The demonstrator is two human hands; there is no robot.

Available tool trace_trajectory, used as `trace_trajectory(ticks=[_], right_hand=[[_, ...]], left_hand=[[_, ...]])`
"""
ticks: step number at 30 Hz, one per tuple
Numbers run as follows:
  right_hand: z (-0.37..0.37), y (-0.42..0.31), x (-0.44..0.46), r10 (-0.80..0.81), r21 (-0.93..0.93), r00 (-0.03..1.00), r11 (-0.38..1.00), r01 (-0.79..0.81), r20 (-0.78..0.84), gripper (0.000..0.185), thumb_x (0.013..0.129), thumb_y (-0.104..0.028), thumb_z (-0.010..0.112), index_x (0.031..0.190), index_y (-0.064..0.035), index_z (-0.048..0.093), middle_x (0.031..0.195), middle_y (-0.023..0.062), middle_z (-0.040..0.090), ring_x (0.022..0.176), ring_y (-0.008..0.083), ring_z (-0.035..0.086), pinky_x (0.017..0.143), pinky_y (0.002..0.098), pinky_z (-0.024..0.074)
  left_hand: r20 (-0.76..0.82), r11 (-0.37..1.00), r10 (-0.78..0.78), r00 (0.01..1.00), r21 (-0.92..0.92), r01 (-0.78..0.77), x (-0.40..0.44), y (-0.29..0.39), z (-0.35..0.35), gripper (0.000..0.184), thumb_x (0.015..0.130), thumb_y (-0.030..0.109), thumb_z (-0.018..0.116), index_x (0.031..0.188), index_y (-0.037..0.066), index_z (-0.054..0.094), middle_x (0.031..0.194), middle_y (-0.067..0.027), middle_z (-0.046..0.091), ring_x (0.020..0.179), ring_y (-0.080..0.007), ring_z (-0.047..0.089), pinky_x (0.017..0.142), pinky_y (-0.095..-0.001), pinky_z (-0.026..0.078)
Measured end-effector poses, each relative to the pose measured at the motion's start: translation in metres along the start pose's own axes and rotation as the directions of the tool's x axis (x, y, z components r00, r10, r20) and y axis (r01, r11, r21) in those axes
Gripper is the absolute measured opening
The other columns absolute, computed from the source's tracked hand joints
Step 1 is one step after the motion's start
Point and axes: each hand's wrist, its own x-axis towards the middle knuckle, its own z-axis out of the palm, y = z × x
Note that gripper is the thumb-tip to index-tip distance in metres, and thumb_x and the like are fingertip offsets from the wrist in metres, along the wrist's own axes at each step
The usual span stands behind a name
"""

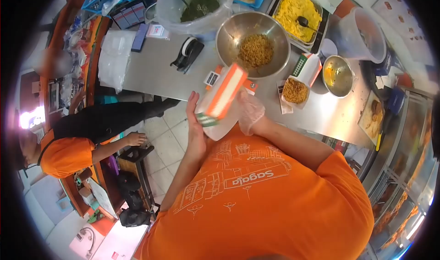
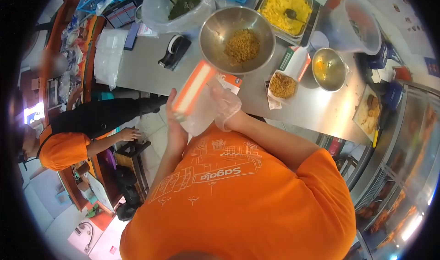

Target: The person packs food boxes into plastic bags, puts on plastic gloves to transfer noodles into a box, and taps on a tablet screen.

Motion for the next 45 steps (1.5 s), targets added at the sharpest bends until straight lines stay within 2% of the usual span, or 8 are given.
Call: trace_trajectory(ticks=[2, 6, 8, 13, 17, 21, 33, 45], right_hand=[[-0.021, -0.012, -0.017, 0.191, -0.789, 0.982, 0.604, -0.107, 0.013, 0.056, 0.100, -0.039, 0.054, 0.143, -0.0061, 0.041, 0.122, 0.0074, 0.057, 0.114, 0.0189, 0.053, 0.101, 0.0314, 0.0395], [-0.012, -0.038, -0.018, 0.086, -0.603, 0.906, 0.772, 0.201, 0.413, 0.047, 0.099, -0.036, 0.053, 0.136, -0.0068, 0.050, 0.115, 0.0081, 0.064, 0.108, 0.0221, 0.060, 0.096, 0.0335, 0.0443], [0.000, -0.091, 0.009, 0.423, -0.994, 0.900, 0.039, 0.102, 0.109, 0.037, 0.098, -0.030, 0.054, 0.126, -0.0067, 0.060, 0.106, 0.0112, 0.070, 0.099, 0.0252, 0.065, 0.091, 0.0357, 0.0483], [-0.017, -0.121, 0.069, -0.111, -0.984, 0.994, -0.172, -0.035, -0.016, 0.039, 0.094, -0.020, 0.060, 0.131, -0.0063, 0.058, 0.113, 0.0114, 0.068, 0.095, 0.0202, 0.065, 0.087, 0.0330, 0.0522], [0.001, -0.091, 0.043, 0.125, -0.768, 0.960, 0.629, 0.119, 0.251, 0.041, 0.101, -0.030, 0.053, 0.132, -0.0044, 0.055, 0.131, 0.0098, 0.059, 0.117, 0.0201, 0.056, 0.099, 0.0322, 0.0437], [0.052, -0.022, 0.033, 0.076, -0.866, 0.973, 0.476, 0.157, 0.218, 0.036, 0.102, -0.030, 0.052, 0.126, -0.0036, 0.055, 0.110, 0.0061, 0.063, 0.099, 0.0167, 0.057, 0.088, 0.0308, 0.0462], [0.096, 0.017, 0.053, -0.537, -0.713, 0.840, 0.558, 0.425, 0.081, 0.020, 0.095, -0.017, 0.062, 0.079, -0.0067, 0.058, 0.077, -0.0035, 0.057, 0.074, 0.0080, 0.054, 0.065, 0.0270, 0.0461], [0.134, -0.042, 0.080, -0.377, -0.498, 0.901, 0.836, 0.231, -0.215, 0.036, 0.090, -0.005, 0.063, 0.125, -0.0089, 0.058, 0.100, -0.0021, 0.062, 0.082, 0.0044, 0.055, 0.072, 0.0206, 0.0477]], left_hand=[[0.003, 0.924, 0.176, 0.984, 0.345, -0.166, -0.006, -0.003, -0.020, 0.055, 0.101, 0.038, 0.047, 0.141, 0.002, 0.039, 0.135, -0.0129, 0.051, 0.128, -0.0237, 0.048, 0.108, -0.0399, 0.038], [0.039, 0.951, 0.147, 0.988, 0.268, -0.152, -0.013, 0.019, -0.029, 0.046, 0.098, 0.035, 0.056, 0.124, -0.003, 0.052, 0.117, -0.0104, 0.060, 0.105, -0.0174, 0.060, 0.090, -0.0330, 0.049], [0.138, 0.901, 0.181, 0.974, 0.374, -0.220, -0.012, 0.026, -0.032, 0.048, 0.098, 0.037, 0.056, 0.125, -0.003, 0.051, 0.117, -0.0109, 0.060, 0.105, -0.0182, 0.060, 0.092, -0.0334, 0.048], [0.306, 0.809, 0.139, 0.942, 0.514, -0.286, 0.001, 0.044, -0.033, 0.067, 0.097, 0.055, 0.050, 0.134, -0.001, 0.049, 0.121, -0.0139, 0.054, 0.117, -0.0237, 0.052, 0.102, -0.0358, 0.038], [0.365, 0.904, 0.057, 0.929, 0.375, -0.203, 0.035, 0.030, -0.076, 0.074, 0.097, 0.061, 0.042, 0.137, -0.002, 0.045, 0.125, -0.0126, 0.053, 0.120, -0.0215, 0.050, 0.102, -0.0350, 0.038], [0.097, 0.977, -0.211, 0.973, 0.059, 0.206, 0.057, 0.033, -0.057, 0.057, 0.104, 0.047, 0.035, 0.135, 0.000, 0.043, 0.131, -0.0110, 0.052, 0.120, -0.0195, 0.051, 0.100, -0.0337, 0.042], [0.398, 0.976, 0.099, 0.912, 0.140, -0.167, 0.123, 0.090, -0.050, 0.048, 0.104, 0.039, 0.042, 0.131, 0.000, 0.046, 0.119, -0.0064, 0.057, 0.109, -0.0145, 0.053, 0.093, -0.0304, 0.043], [0.659, 0.971, -0.144, 0.738, -0.051, 0.235, 0.194, 0.141, -0.046, 0.064, 0.101, 0.046, 0.040, 0.146, 0.000, 0.034, 0.141, -0.0137, 0.048, 0.130, -0.0256, 0.047, 0.107, -0.0387, 0.038]])
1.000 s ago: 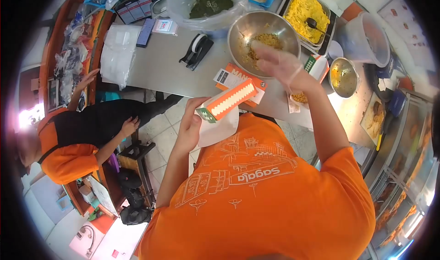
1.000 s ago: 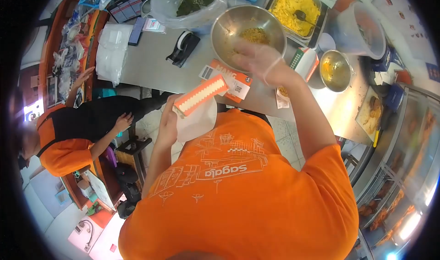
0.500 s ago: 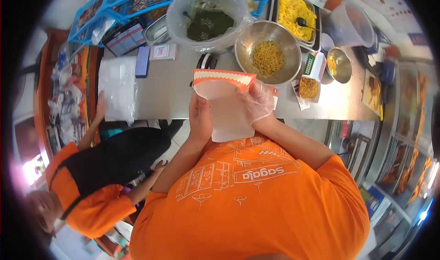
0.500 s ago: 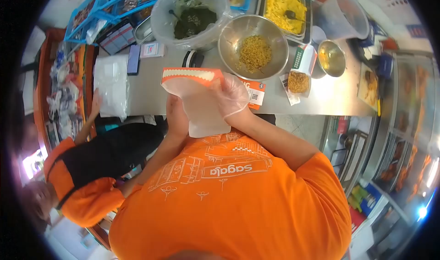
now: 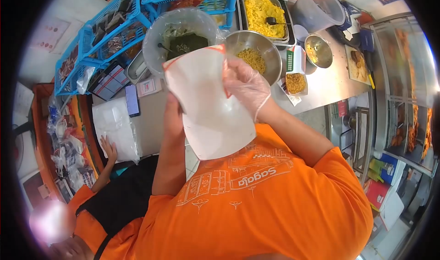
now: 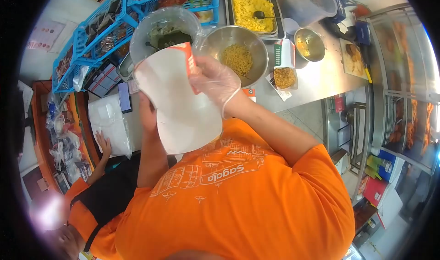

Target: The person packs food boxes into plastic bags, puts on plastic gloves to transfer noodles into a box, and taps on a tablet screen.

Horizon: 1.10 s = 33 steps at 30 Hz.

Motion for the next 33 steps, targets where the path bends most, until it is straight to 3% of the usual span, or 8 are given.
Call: trace_trajectory(ticks=[2, 5, 7, 11, 16, 25, 29, 33], right_hand=[[0.002, -0.006, 0.002, 0.022, 0.038, 1.000, 0.999, -0.022, 0.020, 0.039, 0.090, -0.005, 0.062, 0.128, -0.0098, 0.056, 0.105, -0.0007, 0.063, 0.083, 0.0045, 0.056, 0.073, 0.0204, 0.0477], [0.003, -0.012, -0.003, -0.033, 0.279, 0.999, 0.960, 0.032, -0.001, 0.039, 0.088, -0.004, 0.061, 0.127, -0.0091, 0.055, 0.110, 0.0017, 0.064, 0.090, 0.0080, 0.059, 0.080, 0.0238, 0.0491], [0.003, -0.019, -0.008, -0.147, -0.358, 0.979, 0.914, 0.189, 0.142, 0.048, 0.093, -0.011, 0.062, 0.138, -0.0082, 0.045, 0.117, 0.0006, 0.061, 0.101, 0.0078, 0.058, 0.086, 0.0264, 0.0492], [0.004, 0.000, -0.006, -0.351, -0.327, 0.900, 0.845, 0.423, 0.257, 0.048, 0.093, -0.010, 0.061, 0.138, -0.0093, 0.045, 0.123, 0.0024, 0.060, 0.108, 0.0093, 0.058, 0.090, 0.0266, 0.0486], [-0.021, 0.042, -0.015, 0.187, -0.302, 0.971, 0.943, -0.136, 0.148, 0.045, 0.091, -0.001, 0.056, 0.135, -0.0100, 0.052, 0.120, 0.0020, 0.062, 0.106, 0.0082, 0.056, 0.093, 0.0273, 0.0463], [-0.072, 0.024, -0.027, 0.321, -0.261, 0.896, 0.934, -0.245, 0.307, 0.036, 0.096, -0.012, 0.054, 0.131, -0.0048, 0.056, 0.113, 0.0022, 0.065, 0.099, 0.0096, 0.059, 0.089, 0.0285, 0.0489], [-0.119, 0.032, 0.053, 0.026, -0.941, 0.997, 0.330, -0.079, -0.074, 0.055, 0.089, -0.022, 0.065, 0.141, -0.0122, 0.049, 0.126, 0.0168, 0.061, 0.114, 0.0273, 0.061, 0.093, 0.0372, 0.0505], [-0.127, 0.053, 0.101, -0.073, -0.987, 0.997, -0.160, 0.006, 0.018, 0.063, 0.087, -0.030, 0.066, 0.144, -0.0171, 0.044, 0.127, 0.0202, 0.058, 0.116, 0.0325, 0.059, 0.094, 0.0409, 0.0510]], left_hand=[[0.179, 0.916, 0.092, 0.980, 0.372, -0.153, 0.010, 0.014, 0.021, 0.062, 0.099, 0.034, 0.035, 0.149, -0.003, 0.027, 0.149, -0.0159, 0.039, 0.137, -0.0287, 0.039, 0.116, -0.0431, 0.026], [0.233, 0.966, 0.179, 0.956, 0.145, -0.216, 0.012, 0.019, 0.038, 0.062, 0.099, 0.033, 0.035, 0.149, -0.002, 0.027, 0.150, -0.0157, 0.037, 0.139, -0.0280, 0.036, 0.116, -0.0420, 0.024], [0.314, 0.965, 0.261, 0.913, -0.121, -0.234, 0.013, 0.022, 0.044, 0.063, 0.100, 0.038, 0.034, 0.148, -0.002, 0.028, 0.152, -0.0165, 0.036, 0.139, -0.0277, 0.036, 0.115, -0.0413, 0.027], [-0.035, 0.889, 0.208, 0.978, 0.423, -0.174, 0.006, 0.004, 0.031, 0.063, 0.103, 0.046, 0.033, 0.144, -0.001, 0.037, 0.140, -0.0155, 0.049, 0.127, -0.0246, 0.048, 0.107, -0.0382, 0.038], [-0.147, 0.897, 0.348, 0.926, 0.339, -0.283, -0.003, -0.025, 0.025, 0.055, 0.100, 0.044, 0.048, 0.135, 0.001, 0.045, 0.121, -0.0090, 0.057, 0.113, -0.0171, 0.054, 0.099, -0.0319, 0.041], [-0.192, 0.909, -0.227, 0.955, 0.310, 0.278, -0.041, -0.036, 0.009, 0.048, 0.092, 0.021, 0.062, 0.131, -0.005, 0.051, 0.121, -0.0123, 0.061, 0.111, -0.0196, 0.058, 0.097, -0.0340, 0.045], [-0.334, 0.928, -0.212, 0.919, 0.226, 0.296, -0.034, -0.041, -0.003, 0.044, 0.092, 0.017, 0.060, 0.129, -0.005, 0.051, 0.120, -0.0142, 0.062, 0.110, -0.0204, 0.059, 0.095, -0.0339, 0.045], [-0.440, 0.890, -0.065, 0.895, 0.380, 0.252, -0.025, -0.054, -0.009, 0.045, 0.093, 0.017, 0.059, 0.132, -0.004, 0.048, 0.121, -0.0141, 0.061, 0.110, -0.0187, 0.058, 0.095, -0.0329, 0.045]])
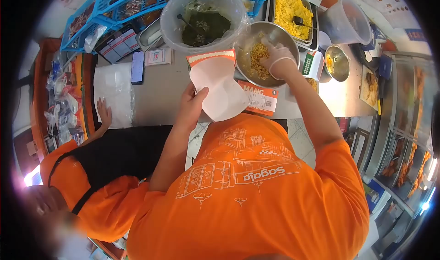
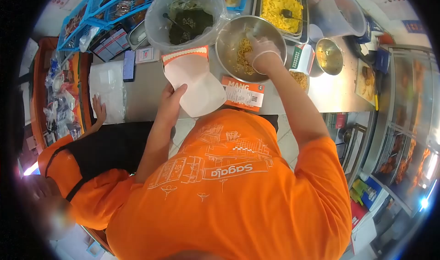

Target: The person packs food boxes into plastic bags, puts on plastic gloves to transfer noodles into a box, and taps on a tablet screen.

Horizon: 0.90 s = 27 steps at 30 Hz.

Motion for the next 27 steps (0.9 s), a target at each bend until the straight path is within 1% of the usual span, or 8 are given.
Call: trace_trajectory(ticks=[2, 3, 5, 9, 12, 19, 24, 27], right_hand=[[0.013, -0.013, 0.013, 0.021, -0.202, 0.980, 0.979, 0.020, 0.197, 0.057, 0.090, -0.028, 0.061, 0.143, -0.0147, 0.043, 0.127, 0.0198, 0.057, 0.118, 0.0330, 0.058, 0.097, 0.0426, 0.0495], [0.017, -0.015, 0.016, 0.008, -0.211, 0.981, 0.977, 0.034, 0.194, 0.057, 0.090, -0.028, 0.061, 0.143, -0.0147, 0.043, 0.127, 0.0198, 0.057, 0.118, 0.0330, 0.058, 0.097, 0.0426, 0.0495], [0.033, -0.019, 0.022, 0.179, -0.133, 0.975, 0.978, -0.162, 0.134, 0.041, 0.091, -0.021, 0.055, 0.131, -0.0112, 0.053, 0.126, 0.0205, 0.057, 0.118, 0.0326, 0.058, 0.098, 0.0417, 0.0487], [0.083, 0.033, 0.052, -0.114, -0.291, 0.985, 0.945, 0.149, 0.133, 0.029, 0.090, -0.014, 0.051, 0.117, -0.0090, 0.060, 0.119, 0.0215, 0.060, 0.115, 0.0331, 0.060, 0.096, 0.0407, 0.0492], [0.060, 0.041, 0.044, -0.121, -0.041, 0.990, 0.991, 0.124, 0.070, 0.024, 0.088, -0.009, 0.051, 0.107, -0.0060, 0.066, 0.103, 0.0198, 0.067, 0.106, 0.0336, 0.062, 0.092, 0.0421, 0.0493], [-0.038, 0.039, 0.003, -0.177, 0.055, 0.982, 0.982, 0.181, -0.072, 0.033, 0.081, -0.013, 0.061, 0.113, -0.0060, 0.067, 0.110, 0.0191, 0.066, 0.106, 0.0347, 0.061, 0.094, 0.0403, 0.0476], [-0.084, 0.012, -0.034, -0.154, -0.105, 0.987, 0.982, 0.157, 0.037, 0.060, 0.085, -0.017, 0.065, 0.143, -0.0155, 0.047, 0.129, 0.0168, 0.058, 0.115, 0.0335, 0.058, 0.096, 0.0396, 0.0464], [-0.094, 0.021, -0.041, -0.283, -0.042, 0.951, 0.959, 0.280, -0.126, 0.044, 0.089, -0.022, 0.062, 0.131, -0.0121, 0.058, 0.118, 0.0163, 0.064, 0.104, 0.0351, 0.063, 0.089, 0.0421, 0.0493]], left_hand=[[-0.022, 0.998, 0.006, 1.000, -0.058, -0.007, 0.000, -0.004, 0.003, 0.044, 0.094, 0.016, 0.059, 0.132, -0.004, 0.049, 0.121, -0.0133, 0.061, 0.109, -0.0181, 0.058, 0.094, -0.0328, 0.045], [-0.039, 0.994, 0.007, 0.999, -0.111, -0.011, 0.000, -0.006, 0.005, 0.043, 0.094, 0.016, 0.058, 0.132, -0.003, 0.049, 0.121, -0.0124, 0.061, 0.108, -0.0175, 0.058, 0.094, -0.0327, 0.045], [-0.041, 0.989, 0.014, 0.999, -0.147, -0.019, -0.003, -0.007, 0.009, 0.042, 0.094, 0.015, 0.058, 0.132, -0.003, 0.050, 0.120, -0.0118, 0.061, 0.108, -0.0170, 0.058, 0.094, -0.0326, 0.045], [-0.005, 0.976, -0.044, 0.999, -0.214, 0.042, -0.013, -0.010, 0.019, 0.040, 0.094, 0.013, 0.057, 0.131, -0.001, 0.051, 0.118, -0.0107, 0.062, 0.107, -0.0160, 0.058, 0.092, -0.0319, 0.046], [0.030, 0.987, -0.027, 0.999, -0.160, 0.031, -0.004, -0.026, 0.027, 0.040, 0.094, 0.014, 0.057, 0.131, 0.000, 0.052, 0.116, -0.0101, 0.063, 0.105, -0.0156, 0.059, 0.091, -0.0314, 0.046], [0.073, 0.987, 0.034, 0.997, -0.158, -0.022, 0.011, -0.037, 0.044, 0.039, 0.093, 0.016, 0.058, 0.129, 0.000, 0.054, 0.113, -0.0096, 0.064, 0.101, -0.0158, 0.061, 0.089, -0.0310, 0.047], [0.124, 0.990, -0.045, 0.991, -0.127, 0.060, 0.013, -0.029, 0.043, 0.045, 0.094, 0.014, 0.058, 0.135, -0.002, 0.049, 0.122, -0.0115, 0.061, 0.108, -0.0175, 0.060, 0.093, -0.0307, 0.047], [0.091, 0.990, -0.060, 0.994, -0.126, 0.071, 0.013, -0.029, 0.040, 0.045, 0.094, 0.016, 0.058, 0.134, -0.002, 0.050, 0.120, -0.0117, 0.062, 0.108, -0.0176, 0.060, 0.093, -0.0308, 0.047]])
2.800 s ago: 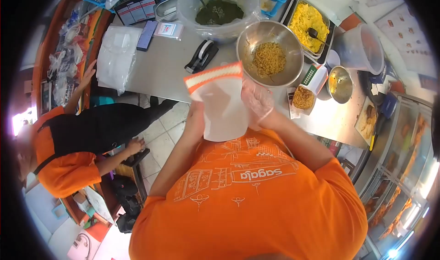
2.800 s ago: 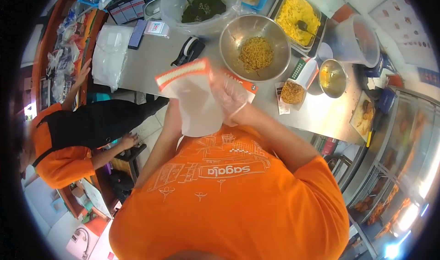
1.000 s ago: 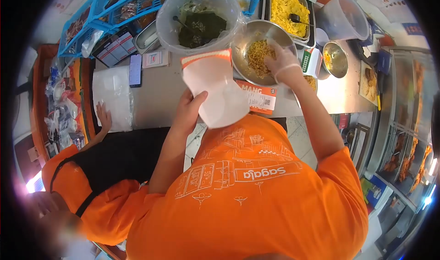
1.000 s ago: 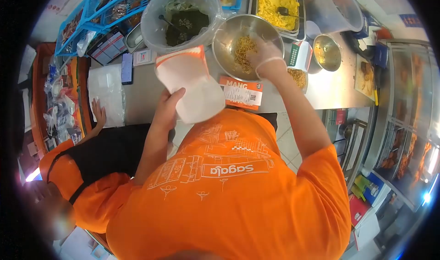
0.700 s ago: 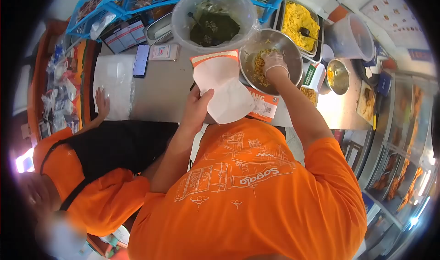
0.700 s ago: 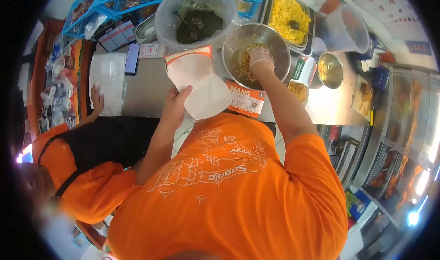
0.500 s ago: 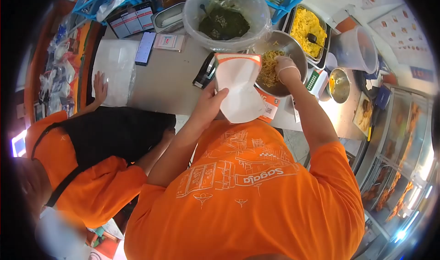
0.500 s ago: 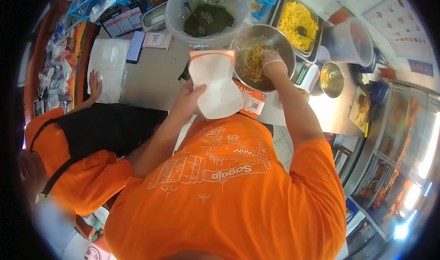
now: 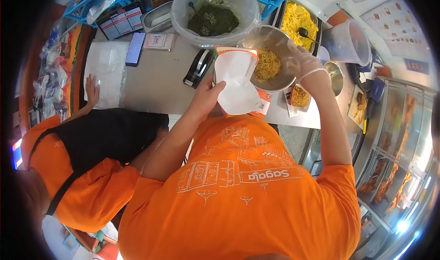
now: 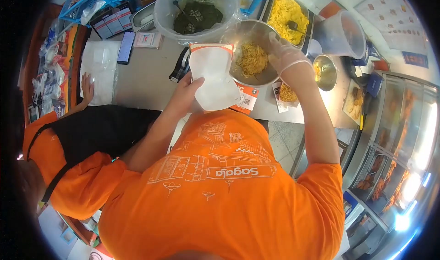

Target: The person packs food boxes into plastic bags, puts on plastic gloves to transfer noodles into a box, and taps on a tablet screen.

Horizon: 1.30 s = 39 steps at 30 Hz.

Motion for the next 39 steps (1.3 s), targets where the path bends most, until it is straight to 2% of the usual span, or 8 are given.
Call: trace_trajectory(ticks=[6, 9, 10, 12, 15, 20, 30, 39], right_hand=[[-0.046, -0.017, -0.037, 0.387, 0.214, 0.910, 0.911, -0.353, -0.149, 0.032, 0.093, -0.036, 0.055, 0.090, -0.0071, 0.068, 0.084, 0.0199, 0.067, 0.081, 0.0388, 0.064, 0.072, 0.0460, 0.0492], [0.020, 0.036, -0.064, -0.188, -0.319, 0.949, 0.942, 0.102, -0.252, 0.026, 0.092, -0.023, 0.056, 0.104, -0.0019, 0.065, 0.097, 0.0180, 0.067, 0.085, 0.0384, 0.061, 0.073, 0.0452, 0.0493], [0.020, 0.016, -0.066, 0.227, 0.429, 0.964, 0.863, -0.266, 0.140, 0.037, 0.087, -0.019, 0.061, 0.121, -0.0040, 0.060, 0.117, 0.0164, 0.063, 0.099, 0.0367, 0.061, 0.079, 0.0446, 0.0504], [0.029, -0.030, -0.080, -0.101, -0.235, 0.955, 0.957, 0.170, 0.278, 0.048, 0.087, -0.013, 0.057, 0.134, -0.0061, 0.052, 0.141, 0.0196, 0.048, 0.119, 0.0396, 0.053, 0.094, 0.0424, 0.0473], [0.049, -0.009, -0.088, -0.279, 0.167, 0.824, 0.960, 0.226, 0.492, 0.051, 0.090, -0.011, 0.053, 0.141, -0.0063, 0.047, 0.141, 0.0242, 0.047, 0.117, 0.0399, 0.055, 0.096, 0.0436, 0.0461], [0.083, -0.028, -0.097, -0.042, 0.724, 0.724, 0.099, -0.683, 0.688, 0.050, 0.100, -0.030, 0.049, 0.148, -0.0188, 0.038, 0.114, 0.0060, 0.064, 0.086, 0.0184, 0.064, 0.065, 0.0295, 0.0515], [0.134, 0.031, -0.134, -0.063, 0.795, 0.793, -0.007, -0.607, 0.606, 0.057, 0.095, -0.003, 0.044, 0.149, -0.0148, 0.033, 0.130, 0.0118, 0.055, 0.109, 0.0279, 0.060, 0.083, 0.0439, 0.0548], [0.120, 0.116, -0.148, 0.077, 0.977, 0.975, 0.027, -0.211, 0.208, 0.049, 0.096, -0.015, 0.048, 0.144, -0.0041, 0.042, 0.132, 0.0099, 0.054, 0.118, 0.0210, 0.056, 0.095, 0.0337, 0.0483]], left_hand=[[-0.131, 0.988, -0.140, 0.981, 0.042, 0.147, -0.011, 0.015, -0.001, 0.048, 0.092, 0.020, 0.061, 0.131, -0.004, 0.049, 0.118, -0.0151, 0.062, 0.103, -0.0193, 0.063, 0.087, -0.0348, 0.052], [-0.303, 0.897, 0.288, 0.908, 0.418, -0.145, 0.002, -0.038, -0.019, 0.054, 0.083, 0.029, 0.069, 0.127, 0.000, 0.055, 0.105, -0.0200, 0.068, 0.099, -0.0293, 0.066, 0.085, -0.0416, 0.052], [-0.240, 0.955, 0.114, 0.964, 0.294, -0.040, -0.005, -0.030, -0.019, 0.054, 0.085, 0.032, 0.067, 0.127, 0.002, 0.055, 0.107, -0.0206, 0.068, 0.103, -0.0299, 0.065, 0.088, -0.0418, 0.051], [-0.253, 0.913, 0.307, 0.917, 0.350, -0.209, 0.002, -0.059, -0.016, 0.049, 0.087, 0.033, 0.061, 0.124, 0.002, 0.058, 0.109, -0.0203, 0.068, 0.101, -0.0329, 0.064, 0.089, -0.0422, 0.049], [-0.256, 0.910, 0.331, 0.908, 0.342, -0.235, -0.013, -0.045, 0.002, 0.044, 0.089, 0.020, 0.059, 0.130, 0.003, 0.054, 0.113, -0.0151, 0.066, 0.104, -0.0251, 0.062, 0.091, -0.0381, 0.047], [-0.300, 0.923, 0.153, 0.942, 0.383, -0.027, -0.052, -0.031, 0.051, 0.047, 0.090, 0.023, 0.061, 0.131, 0.001, 0.053, 0.107, -0.0132, 0.066, 0.101, -0.0206, 0.061, 0.085, -0.0341, 0.049], [-0.049, 0.983, 0.053, 0.997, -0.176, -0.061, -0.073, -0.106, 0.140, 0.068, 0.093, 0.015, 0.059, 0.150, 0.004, 0.023, 0.130, -0.0131, 0.052, 0.114, -0.0225, 0.055, 0.087, -0.0339, 0.052], [0.053, 0.972, -0.121, 0.991, 0.211, 0.107, -0.087, -0.109, 0.148, 0.061, 0.096, 0.040, 0.057, 0.142, 0.003, 0.040, 0.128, -0.0108, 0.055, 0.104, -0.0187, 0.059, 0.087, -0.0364, 0.050]])
